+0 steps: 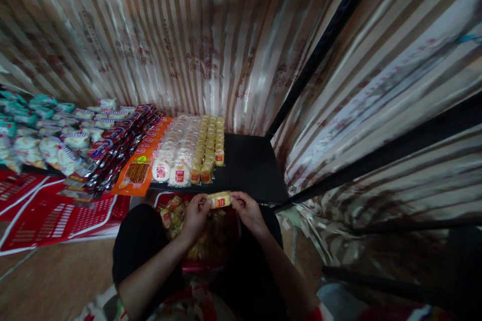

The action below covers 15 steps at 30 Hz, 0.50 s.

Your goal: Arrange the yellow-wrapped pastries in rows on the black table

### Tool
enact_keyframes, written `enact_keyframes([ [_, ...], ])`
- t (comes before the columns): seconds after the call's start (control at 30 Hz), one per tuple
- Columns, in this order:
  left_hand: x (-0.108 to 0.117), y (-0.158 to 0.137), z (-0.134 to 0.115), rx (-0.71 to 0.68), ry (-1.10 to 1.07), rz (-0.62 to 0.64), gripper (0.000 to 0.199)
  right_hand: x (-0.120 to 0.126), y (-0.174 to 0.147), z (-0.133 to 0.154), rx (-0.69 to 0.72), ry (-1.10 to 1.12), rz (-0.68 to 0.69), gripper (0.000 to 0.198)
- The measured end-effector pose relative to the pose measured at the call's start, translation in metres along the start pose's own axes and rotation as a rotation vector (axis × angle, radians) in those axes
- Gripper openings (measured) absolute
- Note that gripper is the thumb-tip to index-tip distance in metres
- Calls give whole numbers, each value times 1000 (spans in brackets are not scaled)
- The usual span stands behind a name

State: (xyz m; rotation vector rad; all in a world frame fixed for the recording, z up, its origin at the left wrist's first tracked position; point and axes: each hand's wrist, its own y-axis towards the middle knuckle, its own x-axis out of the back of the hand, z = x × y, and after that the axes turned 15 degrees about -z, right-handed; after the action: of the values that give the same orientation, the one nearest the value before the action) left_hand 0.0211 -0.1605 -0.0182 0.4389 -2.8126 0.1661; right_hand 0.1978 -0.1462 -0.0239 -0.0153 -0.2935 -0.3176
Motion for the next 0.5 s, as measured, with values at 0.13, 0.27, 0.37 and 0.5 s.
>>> enact_keyframes([
  [0.13,-1,11,-12,-43,81,49,30,5,2,-6,-4,-24,11,23],
  [0.27,-2,22,-33,-215,248,116,21,12,2,2,108,-136,-44,31],
  [0.37,-5,29,-49,-350,350,179,16,18,1,12,221,-187,-9,43],
  [0.5,-14,38,-66,-451,429,230,13,23,4,14,266,-176,39,37],
])
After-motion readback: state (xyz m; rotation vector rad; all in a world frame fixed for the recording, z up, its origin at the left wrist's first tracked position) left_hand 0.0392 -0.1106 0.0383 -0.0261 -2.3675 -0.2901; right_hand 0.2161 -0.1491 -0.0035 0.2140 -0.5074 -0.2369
